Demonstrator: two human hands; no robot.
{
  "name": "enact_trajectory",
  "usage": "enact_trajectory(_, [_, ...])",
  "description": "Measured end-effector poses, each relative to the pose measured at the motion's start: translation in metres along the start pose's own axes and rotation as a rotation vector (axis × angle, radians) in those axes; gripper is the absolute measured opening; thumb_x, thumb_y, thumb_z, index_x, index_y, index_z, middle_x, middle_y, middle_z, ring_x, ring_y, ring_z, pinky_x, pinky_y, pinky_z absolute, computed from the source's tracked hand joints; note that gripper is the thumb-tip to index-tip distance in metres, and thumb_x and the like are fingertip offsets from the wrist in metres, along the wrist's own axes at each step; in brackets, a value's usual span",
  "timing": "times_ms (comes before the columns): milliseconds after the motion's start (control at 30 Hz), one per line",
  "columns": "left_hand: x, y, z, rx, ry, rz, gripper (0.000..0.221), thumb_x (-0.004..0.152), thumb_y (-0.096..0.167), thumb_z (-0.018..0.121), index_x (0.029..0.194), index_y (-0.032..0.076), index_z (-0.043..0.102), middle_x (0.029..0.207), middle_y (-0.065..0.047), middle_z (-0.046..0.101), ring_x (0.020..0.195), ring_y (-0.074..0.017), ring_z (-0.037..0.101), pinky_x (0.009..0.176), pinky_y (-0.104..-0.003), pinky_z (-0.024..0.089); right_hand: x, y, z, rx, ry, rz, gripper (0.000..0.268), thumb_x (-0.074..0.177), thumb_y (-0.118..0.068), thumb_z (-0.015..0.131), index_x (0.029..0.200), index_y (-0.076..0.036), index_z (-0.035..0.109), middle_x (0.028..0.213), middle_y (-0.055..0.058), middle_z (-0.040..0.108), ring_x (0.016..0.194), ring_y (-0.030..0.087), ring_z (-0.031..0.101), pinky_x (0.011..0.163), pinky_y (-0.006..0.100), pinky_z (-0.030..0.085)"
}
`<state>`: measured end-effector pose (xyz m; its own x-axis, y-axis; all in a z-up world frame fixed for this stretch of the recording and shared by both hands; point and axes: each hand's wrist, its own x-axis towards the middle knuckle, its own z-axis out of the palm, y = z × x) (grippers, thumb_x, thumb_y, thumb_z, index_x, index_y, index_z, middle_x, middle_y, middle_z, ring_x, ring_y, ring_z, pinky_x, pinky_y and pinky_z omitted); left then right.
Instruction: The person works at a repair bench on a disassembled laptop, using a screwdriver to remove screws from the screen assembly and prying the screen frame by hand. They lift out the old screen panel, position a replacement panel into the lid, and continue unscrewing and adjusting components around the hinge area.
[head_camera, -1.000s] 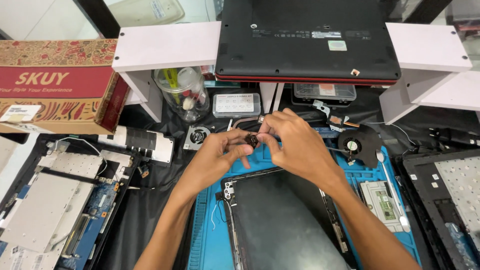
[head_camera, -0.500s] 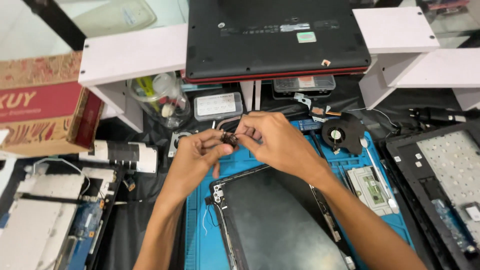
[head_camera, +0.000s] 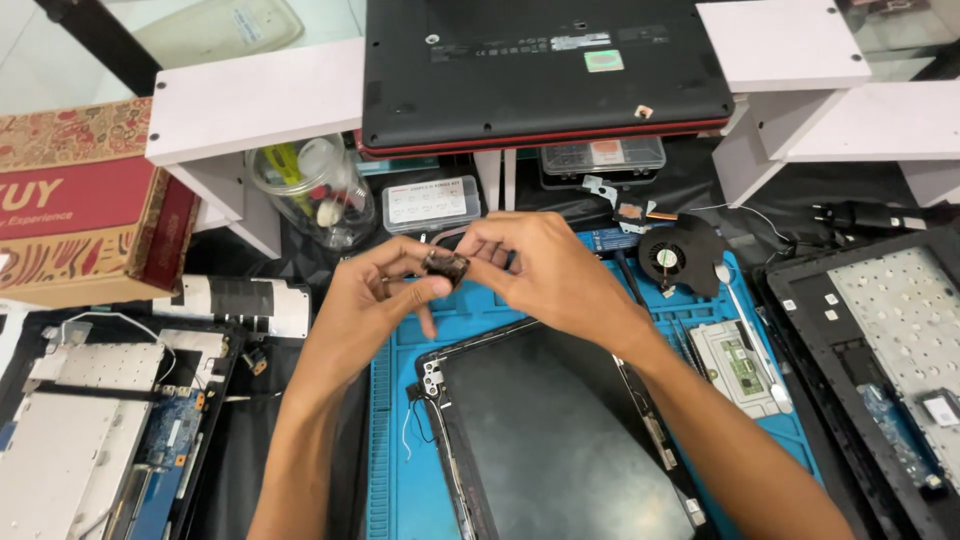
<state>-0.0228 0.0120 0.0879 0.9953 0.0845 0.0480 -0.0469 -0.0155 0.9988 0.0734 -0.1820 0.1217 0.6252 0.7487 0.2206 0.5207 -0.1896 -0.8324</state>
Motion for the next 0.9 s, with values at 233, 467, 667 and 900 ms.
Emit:
enact_trajectory(233, [0.001, -0.009, -0.006, -0.064, -0.015, 0.029, 0.013, 0.094, 0.006, 0.069, 0.104, -0.002, 0.068, 0.092, -0.008, 0.074, 0.063, -0.0107, 0.065, 0.053, -0.026, 0.056, -0.003, -0.004, 0.001, -0.03, -0.054, -0.017, 0.014, 0.092, -0.011, 0.069, 0.102, -0.001, 0.066, 0.078, 0.005, 0.071, 0.068, 0.014, 0.067, 0.061, 0.03, 0.051])
enact_trajectory(467, [0.001, -0.008, -0.01, -0.155, -0.071, 0.065, 0.01, 0.097, 0.006, 0.069, 0.103, -0.001, 0.065, 0.093, -0.007, 0.071, 0.07, -0.0094, 0.065, 0.053, -0.028, 0.057, -0.005, -0.006, -0.006, -0.126, -0.205, -0.027, 0.031, 0.09, -0.013, 0.07, 0.117, -0.002, 0.06, 0.082, 0.008, 0.064, 0.073, 0.018, 0.062, 0.063, 0.034, 0.052])
enact_trajectory(667, [-0.002, -0.003, -0.007, -0.038, 0.023, 0.044, 0.015, 0.094, 0.007, 0.071, 0.104, 0.0, 0.063, 0.081, -0.005, 0.067, 0.053, -0.0093, 0.06, 0.046, -0.024, 0.046, -0.005, -0.008, 0.001, -0.065, -0.115, -0.031, 0.033, 0.09, -0.025, 0.075, 0.109, 0.0, 0.062, 0.08, 0.008, 0.065, 0.071, 0.019, 0.062, 0.065, 0.034, 0.054])
enact_trajectory(900, [-0.004, -0.002, 0.009, 0.047, -0.015, 0.033, 0.016, 0.093, 0.006, 0.073, 0.102, -0.001, 0.062, 0.079, -0.004, 0.068, 0.054, -0.0087, 0.061, 0.046, -0.024, 0.048, -0.011, 0.0, -0.008, -0.182, -0.092, -0.133, 0.02, 0.097, -0.02, 0.069, 0.105, -0.003, 0.062, 0.086, 0.012, 0.069, 0.079, 0.027, 0.07, 0.067, 0.04, 0.053])
